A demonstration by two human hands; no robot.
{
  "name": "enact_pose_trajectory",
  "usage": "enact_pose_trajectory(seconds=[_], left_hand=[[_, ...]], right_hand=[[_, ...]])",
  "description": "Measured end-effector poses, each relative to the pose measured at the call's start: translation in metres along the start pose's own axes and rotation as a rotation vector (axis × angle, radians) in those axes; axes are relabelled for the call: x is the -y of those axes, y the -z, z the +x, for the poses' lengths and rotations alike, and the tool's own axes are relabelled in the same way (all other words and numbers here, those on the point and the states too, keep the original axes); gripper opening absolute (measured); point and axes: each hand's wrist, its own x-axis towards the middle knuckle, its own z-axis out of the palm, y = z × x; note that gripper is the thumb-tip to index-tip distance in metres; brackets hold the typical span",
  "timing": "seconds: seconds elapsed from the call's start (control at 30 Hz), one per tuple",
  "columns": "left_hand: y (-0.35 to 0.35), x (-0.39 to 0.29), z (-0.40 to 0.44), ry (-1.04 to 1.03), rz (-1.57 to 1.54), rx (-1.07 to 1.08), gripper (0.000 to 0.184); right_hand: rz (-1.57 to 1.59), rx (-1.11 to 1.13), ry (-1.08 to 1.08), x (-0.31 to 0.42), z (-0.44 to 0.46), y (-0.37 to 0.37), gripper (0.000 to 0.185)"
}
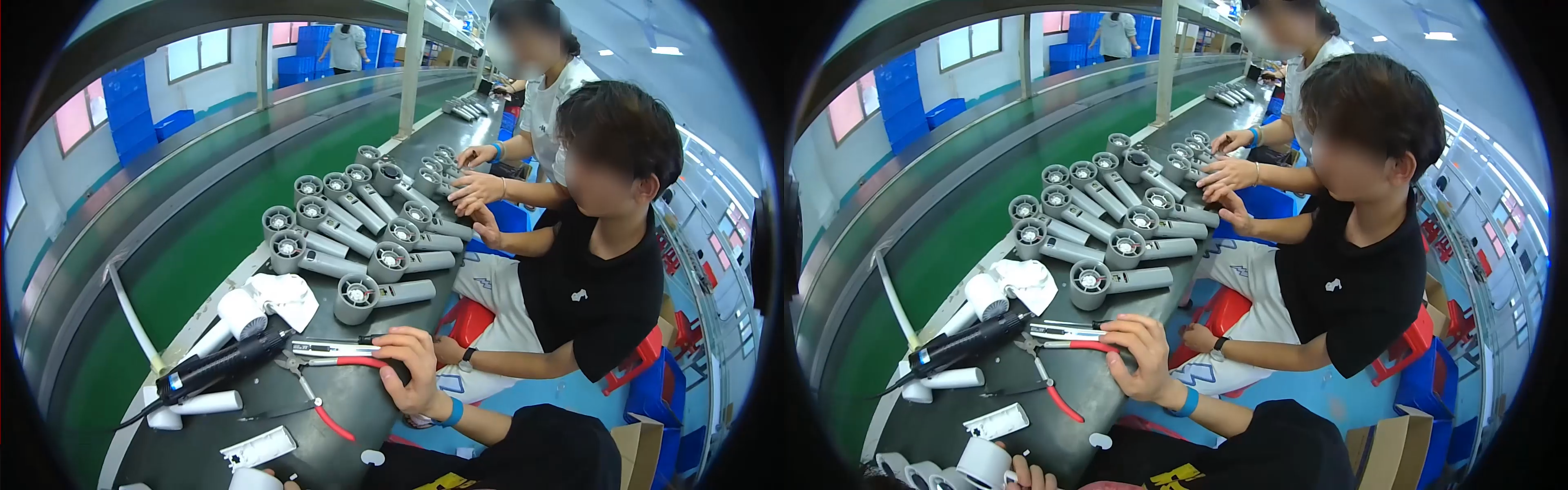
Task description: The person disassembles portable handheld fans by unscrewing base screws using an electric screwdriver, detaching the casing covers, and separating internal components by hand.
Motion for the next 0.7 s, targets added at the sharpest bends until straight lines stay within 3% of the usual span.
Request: enact_pose_trajectory(seconds=[0.07,0.33,0.47,0.53,0.6,0.63,0.67,0.7], left_hand=[[-0.01,0.004,0.003,-0.167,0.009,0.021,0.025],[-0.027,0.025,-0.028,-0.289,-0.016,-0.077,0.021],[-0.041,0.027,-0.039,-0.301,-0.002,-0.124,0.02],[-0.046,0.026,-0.042,-0.295,-0.018,-0.117,0.022],[-0.042,0.028,-0.044,-0.344,-0.003,-0.149,0.024],[-0.04,0.031,-0.045,-0.38,-0.015,-0.173,0.025],[-0.039,0.03,-0.046,-0.356,-0.009,-0.179,0.025],[-0.038,0.028,-0.048,-0.363,0.007,-0.209,0.025]], right_hand=[[-0.003,0.0,-0.033,0.002,-0.002,0.001,0.025],[0.075,0.002,-0.022,0.013,0.0,0.009,0.021],[0.367,0.037,0.115,0.05,-0.005,0.018,0.018],[0.338,0.062,0.148,0.058,-0.001,0.015,0.018],[0.3,0.034,-0.072,0.043,0.012,0.018,0.016],[0.248,-0.099,-0.079,0.03,0.029,0.018,0.015],[0.227,-0.133,-0.263,0.019,0.044,0.024,0.016],[0.252,-0.21,-0.222,0.006,0.066,0.036,0.019]])
